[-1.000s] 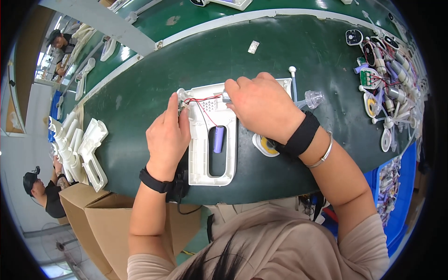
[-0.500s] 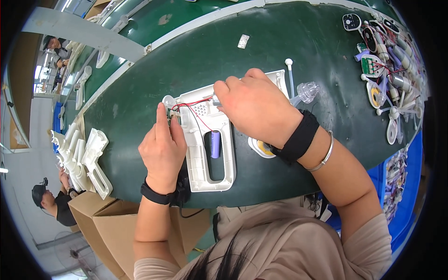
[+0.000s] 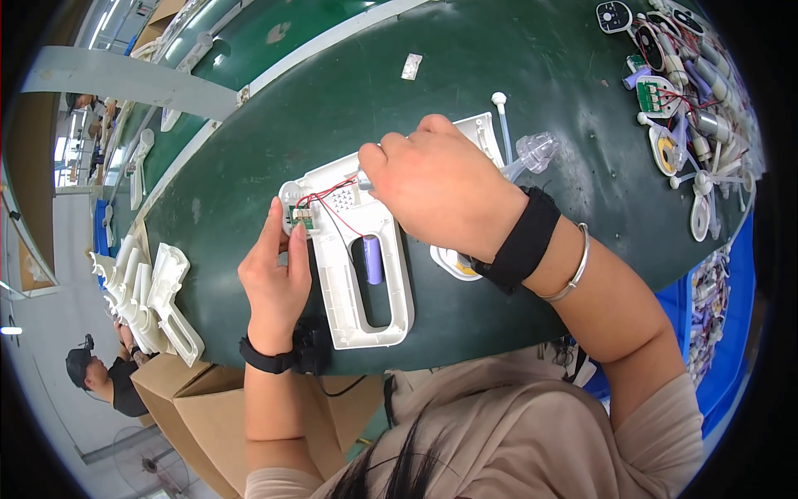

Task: Assemble the internal components, including motor and circuit board, into a plastic device housing.

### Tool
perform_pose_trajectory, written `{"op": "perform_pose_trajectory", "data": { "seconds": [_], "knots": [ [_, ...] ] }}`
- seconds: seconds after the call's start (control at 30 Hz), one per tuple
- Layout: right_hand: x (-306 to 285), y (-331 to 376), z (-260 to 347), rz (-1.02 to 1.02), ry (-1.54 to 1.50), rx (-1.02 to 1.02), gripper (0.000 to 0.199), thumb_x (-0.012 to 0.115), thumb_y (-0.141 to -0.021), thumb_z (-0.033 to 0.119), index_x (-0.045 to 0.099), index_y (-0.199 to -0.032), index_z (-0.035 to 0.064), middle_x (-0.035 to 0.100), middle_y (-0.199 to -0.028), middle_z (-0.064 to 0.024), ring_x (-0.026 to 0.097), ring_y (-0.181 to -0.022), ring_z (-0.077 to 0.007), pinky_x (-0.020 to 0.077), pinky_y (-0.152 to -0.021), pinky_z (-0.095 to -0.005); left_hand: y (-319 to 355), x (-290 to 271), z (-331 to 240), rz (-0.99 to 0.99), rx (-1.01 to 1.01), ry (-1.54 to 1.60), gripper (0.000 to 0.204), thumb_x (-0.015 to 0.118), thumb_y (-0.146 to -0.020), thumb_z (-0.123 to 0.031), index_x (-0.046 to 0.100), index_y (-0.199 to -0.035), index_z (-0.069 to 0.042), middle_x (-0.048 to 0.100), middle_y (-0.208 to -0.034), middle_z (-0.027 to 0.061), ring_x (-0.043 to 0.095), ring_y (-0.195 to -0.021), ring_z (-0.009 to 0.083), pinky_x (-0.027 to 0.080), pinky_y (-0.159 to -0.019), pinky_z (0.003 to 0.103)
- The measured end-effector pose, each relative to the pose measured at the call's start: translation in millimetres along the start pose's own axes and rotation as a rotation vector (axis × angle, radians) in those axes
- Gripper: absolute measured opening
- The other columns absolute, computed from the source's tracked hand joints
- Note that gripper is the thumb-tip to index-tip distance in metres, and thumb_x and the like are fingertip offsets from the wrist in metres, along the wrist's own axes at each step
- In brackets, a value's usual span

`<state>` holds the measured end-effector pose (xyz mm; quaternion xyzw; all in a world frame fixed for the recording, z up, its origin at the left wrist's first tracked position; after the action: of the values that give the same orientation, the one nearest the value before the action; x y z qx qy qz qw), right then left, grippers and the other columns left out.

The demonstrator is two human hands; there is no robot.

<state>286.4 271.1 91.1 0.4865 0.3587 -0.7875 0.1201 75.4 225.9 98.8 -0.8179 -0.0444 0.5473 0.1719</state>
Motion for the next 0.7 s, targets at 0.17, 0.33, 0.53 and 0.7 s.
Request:
{"op": "perform_pose_trajectory", "data": {
  "seconds": [0.17,0.33,0.53,0.7],
  "knots": [
    [-0.6,1.6,-0.1,0.01,0.047,-0.005,0.008,0.059,-0.075,0.009,0.054,-0.081,0.0052,0.06,-0.068,-0.0088,0.063,-0.06,-0.0245,0.0412,-0.067,-0.036,-4.3,-3.0,3.5,0.137,-0.079,0.21,0.039,0.062,-0.089,-0.003,0.055,-0.126,0.006,0.062,-0.071,0.0023,0.06,-0.064,0.0077,0.05,-0.06,0.021],
    [-4.5,-3.4,1.3,0.127,0.061,0.044,0.015,0.06,-0.079,0.012,0.053,-0.089,0.0049,0.06,-0.071,-0.0096,0.063,-0.064,-0.0261,0.0424,-0.071,-0.0366,-3.9,-2.6,1.4,0.077,-0.064,0.234,0.041,0.062,-0.089,-0.003,0.054,-0.129,0.004,0.057,-0.071,0.0002,0.056,-0.067,0.0064,0.048,-0.062,0.021],
    [-4.9,1.3,7.3,0.044,0.143,0.071,0.015,0.06,-0.077,0.01,0.052,-0.089,0.0063,0.061,-0.071,-0.0089,0.063,-0.062,-0.0256,0.0423,-0.066,-0.0365,10.7,-26.8,-61.1,-0.088,0.24,0.025,0.023,0.064,-0.085,-0.001,0.063,-0.108,-0.001,0.067,-0.087,0.0086,0.06,-0.068,0.0157,0.05,-0.067,0.028],
    [-4.7,3.5,3.9,-0.027,0.155,0.039,0.015,0.061,-0.075,0.009,0.052,-0.087,0.0067,0.06,-0.07,-0.0075,0.062,-0.06,-0.0251,0.0418,-0.064,-0.0353,12.9,-2.8,-84.6,0.228,0.342,-0.203,0.032,0.067,-0.076,0.0,0.059,-0.107,-0.002,0.067,-0.089,0.0091,0.063,-0.08,0.0203,0.05,-0.074,0.032]
  ]
}}
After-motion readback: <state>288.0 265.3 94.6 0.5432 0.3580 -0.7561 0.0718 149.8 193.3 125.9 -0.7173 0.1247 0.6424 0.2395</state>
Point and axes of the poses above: each hand's wrist, its own y-axis away from the middle knuckle, its own x-axis out of the palm, z = x × y, the point moved 3 cm from there along -y, towards the middle knuckle
